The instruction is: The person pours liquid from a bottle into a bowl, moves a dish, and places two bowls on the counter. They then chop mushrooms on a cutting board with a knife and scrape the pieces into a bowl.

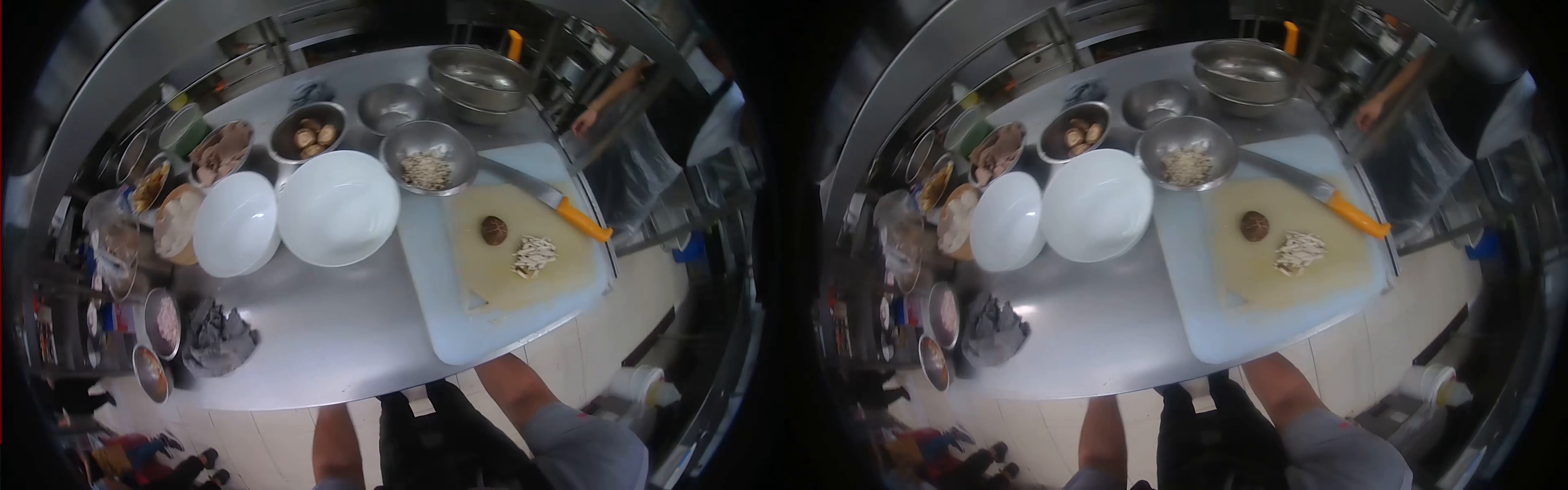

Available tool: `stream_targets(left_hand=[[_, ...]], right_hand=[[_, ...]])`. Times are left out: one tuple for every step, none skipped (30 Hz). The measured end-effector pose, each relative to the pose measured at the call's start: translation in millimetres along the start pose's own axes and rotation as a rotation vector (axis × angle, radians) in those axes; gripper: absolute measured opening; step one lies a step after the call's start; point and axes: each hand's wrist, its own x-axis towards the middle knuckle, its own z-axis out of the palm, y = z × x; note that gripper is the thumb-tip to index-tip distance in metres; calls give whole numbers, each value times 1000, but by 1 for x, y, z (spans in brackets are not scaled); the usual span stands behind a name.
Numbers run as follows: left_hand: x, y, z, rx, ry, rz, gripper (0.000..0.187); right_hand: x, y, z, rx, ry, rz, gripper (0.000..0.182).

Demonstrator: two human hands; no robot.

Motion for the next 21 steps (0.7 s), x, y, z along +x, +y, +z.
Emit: stream_targets(left_hand=[[4, -3, 0, -22, -10, 1, 29], [8, -7, 0, -43, -14, 0, 29], [11, -10, -1, -62, -11, -5, 29], [14, -13, -1, -82, -3, -13, 29], [16, -15, -1, -103, 6, -22, 29], [20, -17, 2, -128, 20, -28, 29], [25, -18, 4, -152, 36, -35, 29], [29, -20, 3, -173, 54, -43, 29], [31, -22, 1, -192, 73, -53, 29], [31, -25, 0, -211, 95, -67, 28], [29, -27, -2, -230, 118, -84, 28], [28, -30, -1, -251, 142, -100, 28], [27, -32, 0, -273, 166, -118, 28], [25, -33, 1, -295, 190, -138, 28], [22, -34, 1, -313, 214, -162, 28], [17, -37, 0, -330, 239, -185, 28], [13, -39, -3, -344, 266, -206, 28], [11, -41, -7, -355, 292, -223, 28], [10, -44, -12, -364, 317, -237, 28], [12, -46, -18, -371, 339, -248, 28], [14, -48, -25, -377, 358, -257, 28]], right_hand=[[-7, 2, 2, 4, 7, 26, 47], [-12, 3, 3, 5, 13, 47, 47], [-15, 4, 4, 3, 17, 61, 47], [-18, 5, 4, -4, 17, 71, 47], [-21, 6, 3, -12, 19, 80, 48], [-21, 8, -1, -25, 24, 87, 48], [-21, 8, -5, -38, 30, 91, 48], [-20, 8, -8, -50, 34, 93, 48], [-19, 7, -11, -62, 35, 92, 48], [-19, 6, -13, -76, 32, 89, 48], [-19, 6, -14, -91, 27, 85, 48], [-18, 7, -17, -109, 24, 82, 48], [-17, 8, -21, -128, 19, 79, 48], [-17, 9, -25, -148, 12, 76, 48], [-18, 9, -28, -166, 1, 72, 48], [-18, 9, -31, -183, -10, 67, 48], [-17, 9, -33, -198, -20, 58, 48], [-15, 7, -34, -210, -28, 48, 48], [-13, 5, -34, -218, -34, 38, 48], [-11, 0, -35, -221, -38, 29, 48], [-9, -6, -35, -222, -41, 21, 48]])
